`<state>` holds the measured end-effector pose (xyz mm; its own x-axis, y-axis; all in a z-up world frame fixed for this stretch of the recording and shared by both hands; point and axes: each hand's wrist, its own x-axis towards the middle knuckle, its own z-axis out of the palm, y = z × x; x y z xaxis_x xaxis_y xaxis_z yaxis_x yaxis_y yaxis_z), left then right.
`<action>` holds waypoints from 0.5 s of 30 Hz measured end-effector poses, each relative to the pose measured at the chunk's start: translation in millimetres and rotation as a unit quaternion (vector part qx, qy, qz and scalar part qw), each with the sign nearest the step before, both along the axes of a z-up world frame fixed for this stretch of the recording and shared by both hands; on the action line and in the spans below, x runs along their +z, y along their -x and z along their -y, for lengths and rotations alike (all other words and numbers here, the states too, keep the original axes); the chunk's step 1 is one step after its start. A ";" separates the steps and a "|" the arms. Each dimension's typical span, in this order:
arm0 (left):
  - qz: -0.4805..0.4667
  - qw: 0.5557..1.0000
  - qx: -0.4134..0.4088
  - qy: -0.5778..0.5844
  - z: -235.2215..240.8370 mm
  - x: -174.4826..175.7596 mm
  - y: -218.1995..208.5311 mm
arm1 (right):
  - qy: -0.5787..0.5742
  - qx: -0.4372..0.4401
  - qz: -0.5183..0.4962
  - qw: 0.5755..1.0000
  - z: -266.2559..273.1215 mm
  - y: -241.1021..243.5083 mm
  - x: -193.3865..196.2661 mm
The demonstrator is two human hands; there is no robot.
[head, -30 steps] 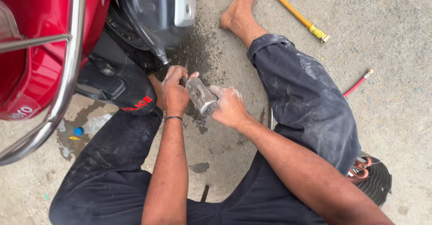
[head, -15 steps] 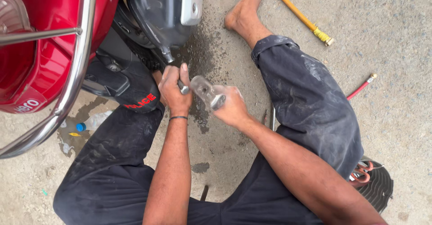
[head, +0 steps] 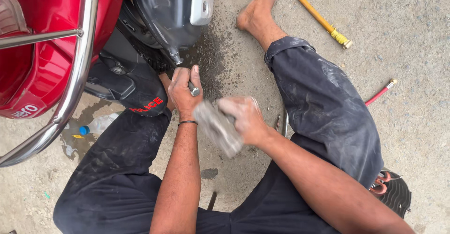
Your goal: The person sits on the ground and uses a hammer to repeatedly strike a metal tool inserted into the rear wheel hub of a red scooter. The person continues this action for the duration of the clip.
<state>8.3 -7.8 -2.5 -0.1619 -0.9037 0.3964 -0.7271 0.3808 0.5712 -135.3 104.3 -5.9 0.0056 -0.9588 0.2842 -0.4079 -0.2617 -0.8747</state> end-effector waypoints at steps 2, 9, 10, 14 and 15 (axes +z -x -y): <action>-0.002 1.000 -0.006 0.020 5.4 -1.1 0.3 | 0.041 0.026 0.007 0.999 5.4 2.2 -3.6; 0.050 0.995 -0.076 -0.051 -3.2 7.3 -1.3 | -0.127 -0.057 0.050 0.989 10.7 -2.7 -0.7; 0.058 0.994 -0.074 -0.050 -6.5 8.9 -3.2 | -0.121 -0.045 0.055 0.990 5.7 -0.9 0.7; 0.033 0.996 -0.066 -0.045 1.4 21.3 -3.0 | 0.016 -0.032 0.030 0.999 -9.0 12.5 8.6; 0.015 0.997 -0.058 -0.052 0.3 20.6 -3.2 | 0.035 -0.022 0.042 0.998 -10.7 12.9 8.4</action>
<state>11.5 -8.1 18.1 -0.2780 -0.9143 0.2947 -0.6988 0.4030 0.5910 -148.2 115.0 2.5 -0.0616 -0.9356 0.3478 -0.3468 -0.3067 -0.8864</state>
